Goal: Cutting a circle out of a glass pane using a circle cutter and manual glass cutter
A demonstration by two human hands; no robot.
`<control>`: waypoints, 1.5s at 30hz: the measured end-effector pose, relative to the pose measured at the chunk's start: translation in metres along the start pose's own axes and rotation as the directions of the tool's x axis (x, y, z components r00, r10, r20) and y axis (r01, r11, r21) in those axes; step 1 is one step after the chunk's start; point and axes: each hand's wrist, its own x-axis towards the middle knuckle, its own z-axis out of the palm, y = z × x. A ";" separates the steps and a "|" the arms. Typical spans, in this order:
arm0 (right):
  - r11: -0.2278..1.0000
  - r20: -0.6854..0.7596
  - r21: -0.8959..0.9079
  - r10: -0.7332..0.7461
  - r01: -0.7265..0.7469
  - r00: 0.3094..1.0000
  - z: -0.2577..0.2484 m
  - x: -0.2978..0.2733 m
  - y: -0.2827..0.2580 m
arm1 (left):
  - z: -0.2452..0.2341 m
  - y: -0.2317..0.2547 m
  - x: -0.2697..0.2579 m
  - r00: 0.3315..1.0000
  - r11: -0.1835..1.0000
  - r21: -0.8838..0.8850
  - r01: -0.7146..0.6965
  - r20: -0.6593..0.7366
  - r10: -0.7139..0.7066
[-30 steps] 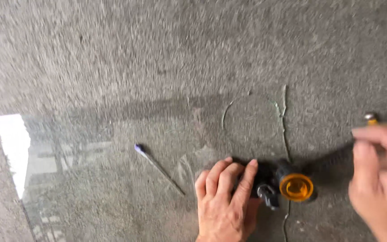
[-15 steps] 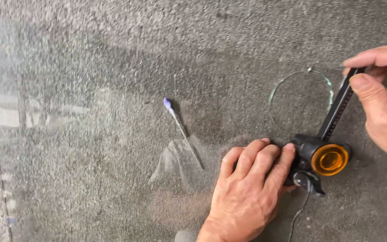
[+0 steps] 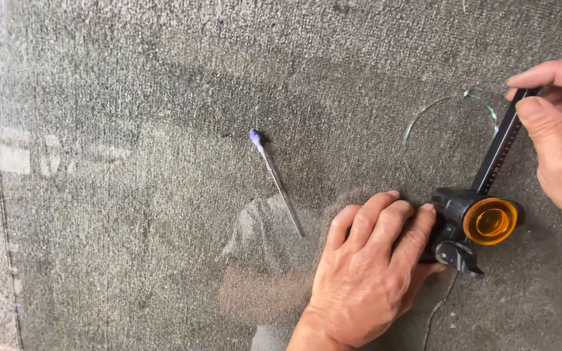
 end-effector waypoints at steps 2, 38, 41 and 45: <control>1.000 -0.012 0.004 0.020 -0.020 1.000 0.000 0.002 -0.004 | 0.001 -0.001 0.000 1.000 1.000 0.011 -0.005 0.004 0.005; 0.937 -0.212 0.217 0.318 -0.273 0.924 -0.016 -0.064 0.001 | 0.005 0.001 0.002 0.995 0.997 0.082 0.001 0.101 -0.009; 0.924 -0.223 0.235 0.355 -0.303 0.908 -0.017 -0.074 -0.001 | 0.006 0.001 0.002 0.997 0.995 0.099 -0.005 0.080 -0.003; 0.934 -0.226 0.195 0.341 -0.301 0.912 -0.021 -0.069 -0.012 | 0.006 0.002 0.003 0.998 0.993 0.118 -0.008 0.056 0.001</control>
